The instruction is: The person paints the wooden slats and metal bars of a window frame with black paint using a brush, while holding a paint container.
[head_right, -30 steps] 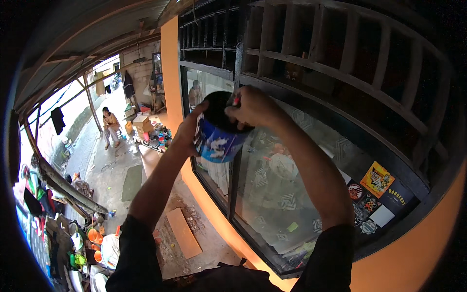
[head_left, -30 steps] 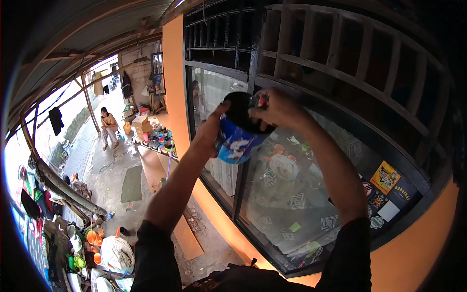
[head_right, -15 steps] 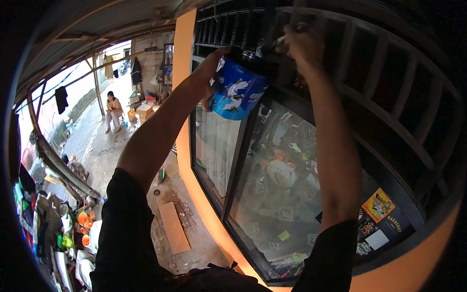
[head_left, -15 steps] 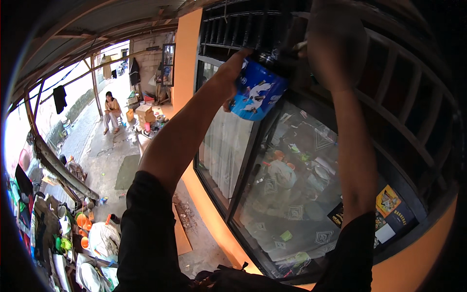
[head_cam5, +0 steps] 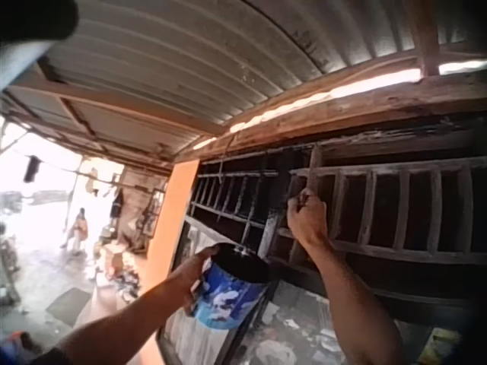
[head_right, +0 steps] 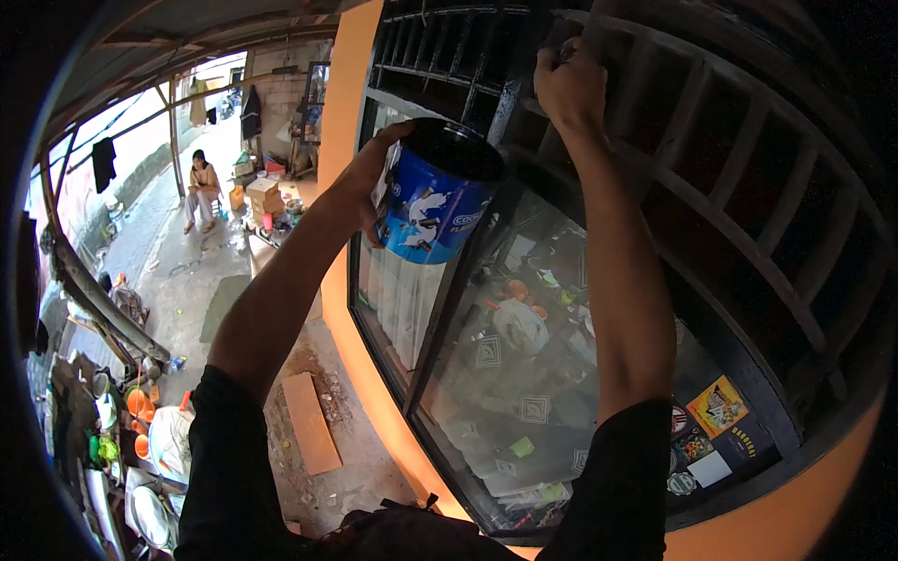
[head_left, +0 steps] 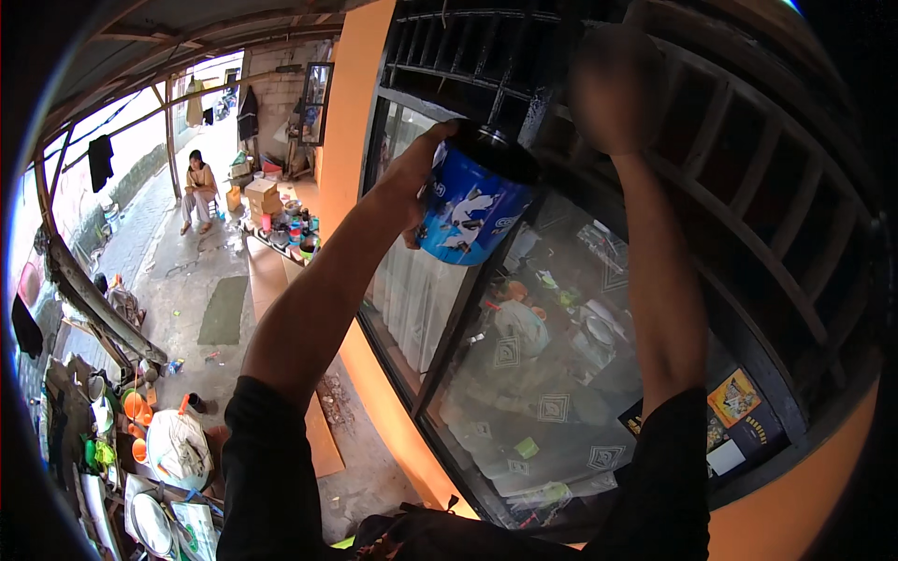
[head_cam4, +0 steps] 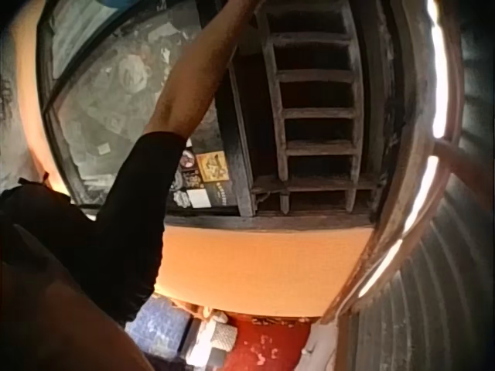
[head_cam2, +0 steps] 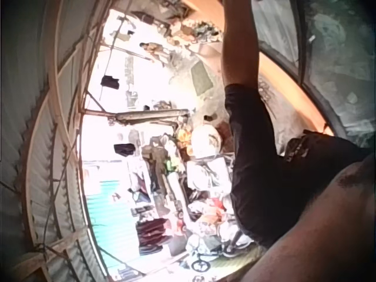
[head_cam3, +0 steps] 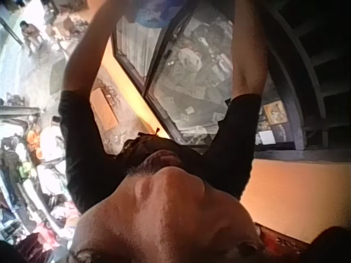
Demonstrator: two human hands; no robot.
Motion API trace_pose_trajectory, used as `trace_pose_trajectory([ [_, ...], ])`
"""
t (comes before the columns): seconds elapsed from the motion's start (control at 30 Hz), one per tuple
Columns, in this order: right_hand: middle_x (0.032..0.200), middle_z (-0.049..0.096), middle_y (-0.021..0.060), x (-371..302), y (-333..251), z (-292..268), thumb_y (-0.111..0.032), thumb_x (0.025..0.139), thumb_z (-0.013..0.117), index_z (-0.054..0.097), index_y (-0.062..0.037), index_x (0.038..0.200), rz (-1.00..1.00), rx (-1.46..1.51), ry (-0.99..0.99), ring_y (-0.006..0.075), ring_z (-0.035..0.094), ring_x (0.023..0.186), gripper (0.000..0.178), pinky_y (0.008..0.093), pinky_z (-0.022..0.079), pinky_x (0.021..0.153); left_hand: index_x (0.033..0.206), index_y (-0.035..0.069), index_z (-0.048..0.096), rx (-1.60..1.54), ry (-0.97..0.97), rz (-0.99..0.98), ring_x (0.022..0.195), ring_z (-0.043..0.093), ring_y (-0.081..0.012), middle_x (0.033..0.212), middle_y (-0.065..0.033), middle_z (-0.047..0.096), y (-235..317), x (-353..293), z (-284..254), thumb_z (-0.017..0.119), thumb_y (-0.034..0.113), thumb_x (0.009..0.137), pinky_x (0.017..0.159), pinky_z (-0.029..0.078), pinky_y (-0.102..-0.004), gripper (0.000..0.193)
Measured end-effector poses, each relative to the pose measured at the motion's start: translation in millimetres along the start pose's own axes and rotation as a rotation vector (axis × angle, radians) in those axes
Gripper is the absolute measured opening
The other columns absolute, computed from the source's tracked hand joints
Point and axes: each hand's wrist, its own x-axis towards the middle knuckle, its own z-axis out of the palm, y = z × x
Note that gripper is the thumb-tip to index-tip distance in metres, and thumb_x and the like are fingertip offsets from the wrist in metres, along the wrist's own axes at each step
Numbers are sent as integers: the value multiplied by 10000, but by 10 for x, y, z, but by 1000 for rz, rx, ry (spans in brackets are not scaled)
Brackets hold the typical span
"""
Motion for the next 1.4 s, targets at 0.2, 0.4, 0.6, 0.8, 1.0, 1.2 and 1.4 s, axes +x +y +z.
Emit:
trace_pose_trajectory([
  [0.2, 841, 677, 182, 415, -9, -157, -268, 889, 575, 572, 1, 994, -155, -259, 35, 375, 660, 798, 289, 450, 534, 708, 1435, 124, 369, -37, 35, -69, 1347, 284, -424, 1461, -202, 377, -282, 93, -200, 542, 675, 740, 989, 62, -702, 903],
  [0.4, 892, 674, 155, 172, -71, -115, -234, 938, 550, 531, -78, 1094, -398, -346, 1, 346, 666, 832, 221, 419, 524, 665, 1430, 176, 377, -31, 52, -56, 1265, 362, -449, 1470, -206, 357, -443, 110, -392, 543, 706, 715, 904, 200, -703, 906],
  [0.6, 921, 665, 166, 22, -126, -192, -255, 942, 554, 533, -88, 1137, -246, -355, -378, 351, 656, 873, 258, 437, 511, 726, 1337, 74, 485, -117, 95, -62, 1247, 428, -394, 1316, -189, 534, -474, 36, -463, 593, 632, 736, 983, 137, -677, 827],
  [0.8, 973, 664, 176, 574, -272, -432, -289, 928, 580, 561, -76, 1152, -205, -406, -233, 364, 636, 924, 310, 459, 493, 788, 1319, 70, 497, -122, 107, -38, 1209, 468, -374, 1263, -185, 570, -457, -113, -425, 606, 616, 741, 983, 181, -645, 803],
  [1.0, 963, 652, 200, 372, -112, -372, -271, 947, 560, 546, -89, 1162, -262, -356, -14, 364, 632, 944, 282, 463, 483, 792, 1414, 99, 384, -80, 28, -2, 1264, 368, -451, 1450, -251, 354, -544, 8, -529, 553, 719, 717, 923, 222, -698, 948],
  [1.2, 901, 638, 190, 166, -178, -315, -240, 923, 598, 539, -68, 1039, -236, -252, -340, 346, 649, 871, 216, 402, 491, 711, 1415, 71, 386, -56, 81, -50, 1273, 384, -444, 1446, -248, 361, -540, -100, -524, 608, 688, 704, 950, 209, -703, 967],
  [1.4, 786, 629, 152, 717, -306, -357, -217, 883, 654, 539, -45, 1006, -353, -346, -63, 315, 627, 717, 240, 352, 485, 674, 1380, 23, 421, -198, 6, 7, 1260, 425, -406, 1398, -256, 417, -720, -31, -570, 655, 657, 686, 979, 297, -615, 969],
])
